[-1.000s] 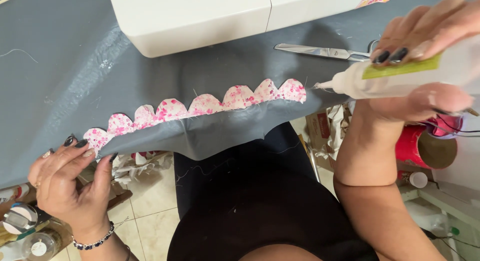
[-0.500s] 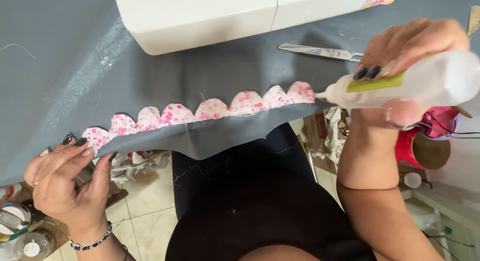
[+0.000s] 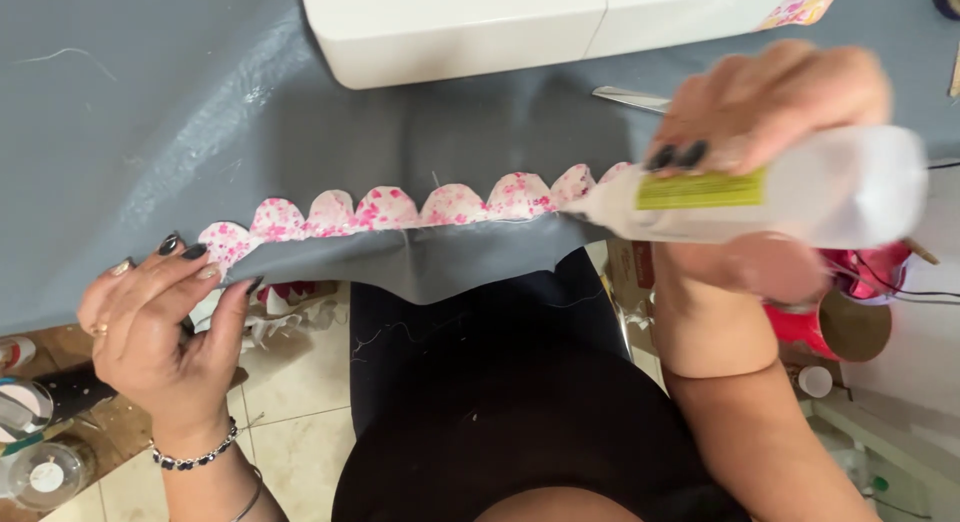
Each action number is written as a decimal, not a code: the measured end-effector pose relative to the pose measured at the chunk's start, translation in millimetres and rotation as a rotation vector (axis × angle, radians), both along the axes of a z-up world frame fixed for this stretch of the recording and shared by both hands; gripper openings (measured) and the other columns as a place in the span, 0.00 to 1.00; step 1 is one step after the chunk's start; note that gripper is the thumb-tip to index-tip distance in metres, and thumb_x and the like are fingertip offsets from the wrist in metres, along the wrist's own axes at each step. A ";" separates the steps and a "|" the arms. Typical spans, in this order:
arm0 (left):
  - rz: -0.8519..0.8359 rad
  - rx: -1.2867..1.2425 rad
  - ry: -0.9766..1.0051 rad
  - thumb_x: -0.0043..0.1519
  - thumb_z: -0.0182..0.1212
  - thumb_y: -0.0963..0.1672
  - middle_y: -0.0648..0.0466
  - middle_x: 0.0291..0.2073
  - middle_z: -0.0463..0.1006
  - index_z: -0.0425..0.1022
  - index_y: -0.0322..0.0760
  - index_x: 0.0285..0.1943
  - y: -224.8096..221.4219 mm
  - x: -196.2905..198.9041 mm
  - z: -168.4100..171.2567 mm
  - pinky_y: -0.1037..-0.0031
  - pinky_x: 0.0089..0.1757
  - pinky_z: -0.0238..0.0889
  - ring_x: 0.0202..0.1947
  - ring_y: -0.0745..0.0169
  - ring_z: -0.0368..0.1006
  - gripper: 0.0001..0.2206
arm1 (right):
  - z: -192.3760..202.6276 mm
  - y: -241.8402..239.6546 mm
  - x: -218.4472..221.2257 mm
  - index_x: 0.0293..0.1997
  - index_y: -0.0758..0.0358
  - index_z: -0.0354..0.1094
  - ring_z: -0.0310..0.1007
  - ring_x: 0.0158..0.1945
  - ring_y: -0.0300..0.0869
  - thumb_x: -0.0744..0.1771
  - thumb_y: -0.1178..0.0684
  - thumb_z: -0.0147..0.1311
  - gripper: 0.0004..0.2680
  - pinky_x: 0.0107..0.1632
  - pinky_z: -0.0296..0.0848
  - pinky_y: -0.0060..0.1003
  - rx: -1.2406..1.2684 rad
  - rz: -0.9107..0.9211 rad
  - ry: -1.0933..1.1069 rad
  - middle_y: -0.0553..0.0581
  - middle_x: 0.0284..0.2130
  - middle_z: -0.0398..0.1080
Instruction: Assembling a fabric flower by applying glue to a fabric strip and rolling it around a wooden stick
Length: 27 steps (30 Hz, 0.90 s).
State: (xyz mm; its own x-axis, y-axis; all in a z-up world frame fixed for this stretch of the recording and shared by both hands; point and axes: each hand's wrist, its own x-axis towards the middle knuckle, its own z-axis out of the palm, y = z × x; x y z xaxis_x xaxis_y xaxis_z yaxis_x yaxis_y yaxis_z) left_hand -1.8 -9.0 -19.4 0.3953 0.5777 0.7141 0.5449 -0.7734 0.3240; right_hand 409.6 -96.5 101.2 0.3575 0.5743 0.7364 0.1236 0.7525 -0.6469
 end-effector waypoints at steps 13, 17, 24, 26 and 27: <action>-0.011 -0.001 0.008 0.67 0.79 0.41 0.42 0.47 0.84 0.78 0.31 0.46 1.2 -0.7 1.2 0.56 0.61 0.59 0.49 0.40 0.80 0.11 | -28.5 30.2 -26.2 0.37 0.53 0.63 0.63 0.24 0.34 0.56 0.26 0.63 0.24 0.29 0.64 0.30 -0.095 0.022 -0.185 0.45 0.25 0.63; -0.014 0.010 0.025 0.68 0.79 0.40 0.42 0.48 0.84 0.77 0.30 0.47 1.4 -0.9 1.7 0.53 0.61 0.60 0.50 0.39 0.80 0.11 | -21.7 28.0 -7.1 0.24 0.57 0.62 0.57 0.14 0.35 0.53 0.21 0.60 0.26 0.21 0.61 0.34 -0.056 0.006 -0.163 0.44 0.13 0.56; -0.051 -0.001 0.076 0.67 0.79 0.40 0.42 0.48 0.85 0.77 0.30 0.47 2.8 -0.8 22.6 0.57 0.62 0.59 0.50 0.41 0.81 0.12 | -1.8 22.9 -3.0 0.41 0.58 0.55 0.47 0.23 0.43 0.69 0.29 0.47 0.20 0.28 0.58 0.39 0.108 -0.129 -0.056 0.53 0.30 0.48; -0.037 0.022 0.173 0.67 0.78 0.44 0.45 0.48 0.85 0.81 0.32 0.48 3.4 -3.3 28.9 0.58 0.61 0.61 0.50 0.45 0.81 0.11 | 0.5 23.4 -4.9 0.40 0.56 0.52 0.43 0.26 0.38 0.66 0.27 0.52 0.21 0.30 0.52 0.33 0.144 -0.115 0.027 0.49 0.33 0.49; -0.035 0.024 0.173 0.67 0.78 0.44 0.45 0.48 0.85 0.81 0.32 0.48 4.6 -3.1 31.2 0.58 0.61 0.61 0.50 0.45 0.81 0.11 | -1.1 21.4 -4.6 0.40 0.56 0.52 0.43 0.26 0.38 0.66 0.27 0.52 0.21 0.30 0.52 0.33 0.146 -0.113 0.027 0.49 0.33 0.49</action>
